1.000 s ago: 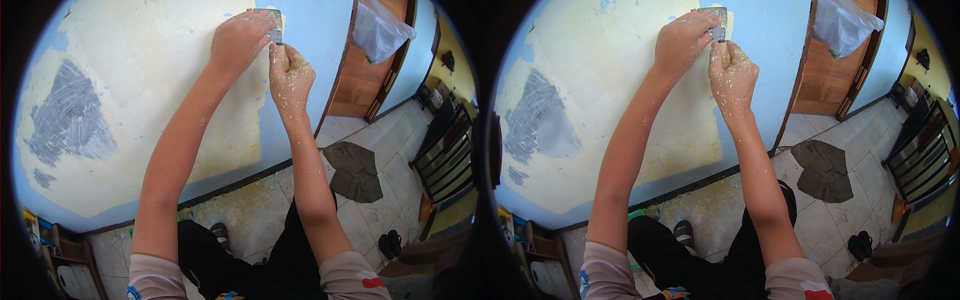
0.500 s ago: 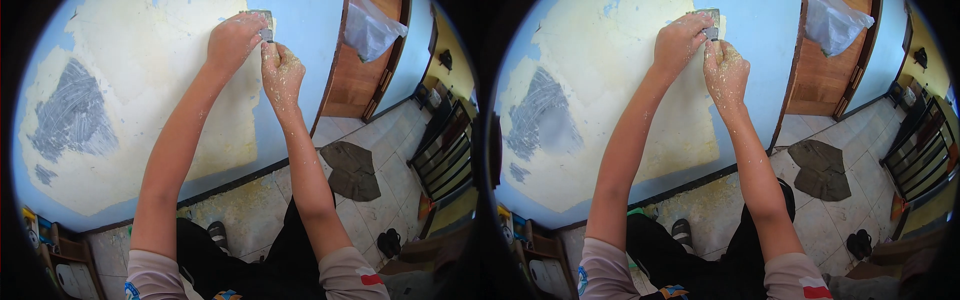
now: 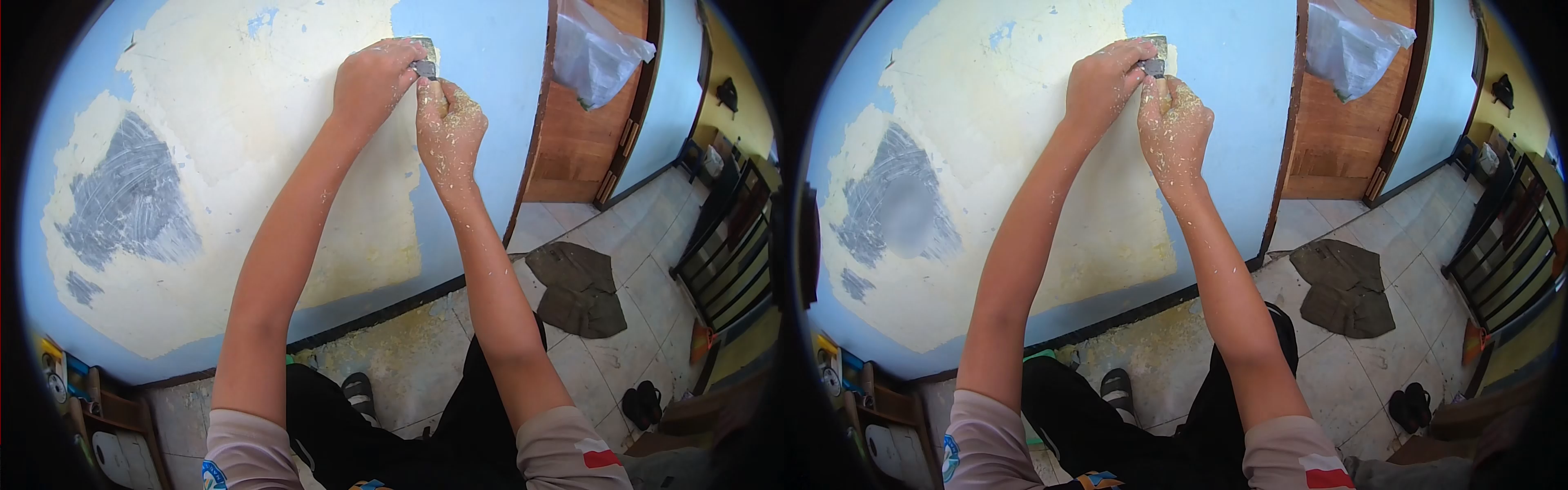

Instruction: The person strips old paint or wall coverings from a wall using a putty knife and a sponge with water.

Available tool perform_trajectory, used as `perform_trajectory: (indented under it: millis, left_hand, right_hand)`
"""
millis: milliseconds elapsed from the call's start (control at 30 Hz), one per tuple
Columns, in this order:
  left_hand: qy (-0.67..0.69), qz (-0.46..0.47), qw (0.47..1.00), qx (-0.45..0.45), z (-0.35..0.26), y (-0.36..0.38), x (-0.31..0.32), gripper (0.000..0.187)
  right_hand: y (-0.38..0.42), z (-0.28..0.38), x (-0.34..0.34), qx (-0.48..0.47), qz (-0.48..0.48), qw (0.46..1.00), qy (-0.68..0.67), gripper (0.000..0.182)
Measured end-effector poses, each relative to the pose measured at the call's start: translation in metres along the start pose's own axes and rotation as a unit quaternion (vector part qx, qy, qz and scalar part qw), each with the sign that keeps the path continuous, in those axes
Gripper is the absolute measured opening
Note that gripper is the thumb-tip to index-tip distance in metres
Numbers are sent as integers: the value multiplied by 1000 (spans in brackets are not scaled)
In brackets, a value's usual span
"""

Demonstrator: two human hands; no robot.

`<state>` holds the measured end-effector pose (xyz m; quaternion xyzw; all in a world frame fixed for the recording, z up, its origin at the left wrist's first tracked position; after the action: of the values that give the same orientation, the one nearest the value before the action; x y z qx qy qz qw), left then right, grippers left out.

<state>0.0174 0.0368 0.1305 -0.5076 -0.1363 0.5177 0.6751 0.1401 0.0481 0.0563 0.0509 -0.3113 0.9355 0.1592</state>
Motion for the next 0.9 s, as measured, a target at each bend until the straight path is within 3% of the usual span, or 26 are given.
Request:
perform_trajectory:
  millis: [200, 267, 500, 900]
  left_hand:
    - [-66, 5, 997, 35, -7, 8, 5, 33]
    - [-69, 11, 997, 29, -4, 6, 5, 35]
    - [-62, -22, 997, 40, 9, -19, -4, 36]
    - [-27, -2, 1000, 8, -10, 9, 7, 38]
  right_hand:
    - [0, -14, 8, -11, 7, 999, 52, 33]
    - [-1, -14, 6, 24, 18, 999, 24, 35]
    - [-25, 1, 15, -10, 21, 1000, 11, 36]
    - [-1, -21, 2, 38, 34, 999, -2, 33]
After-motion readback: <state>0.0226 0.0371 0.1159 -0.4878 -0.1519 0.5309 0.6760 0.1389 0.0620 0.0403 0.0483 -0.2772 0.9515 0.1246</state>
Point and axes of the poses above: each hand's wrist, its own y-axis away from the middle knuckle, its own x-axis out of the palm, z = x × y, the point moved 10 cm from there along -y, towards the middle knuckle, and after that the axes turned 14 degrees about x, right-handed, at the moved point
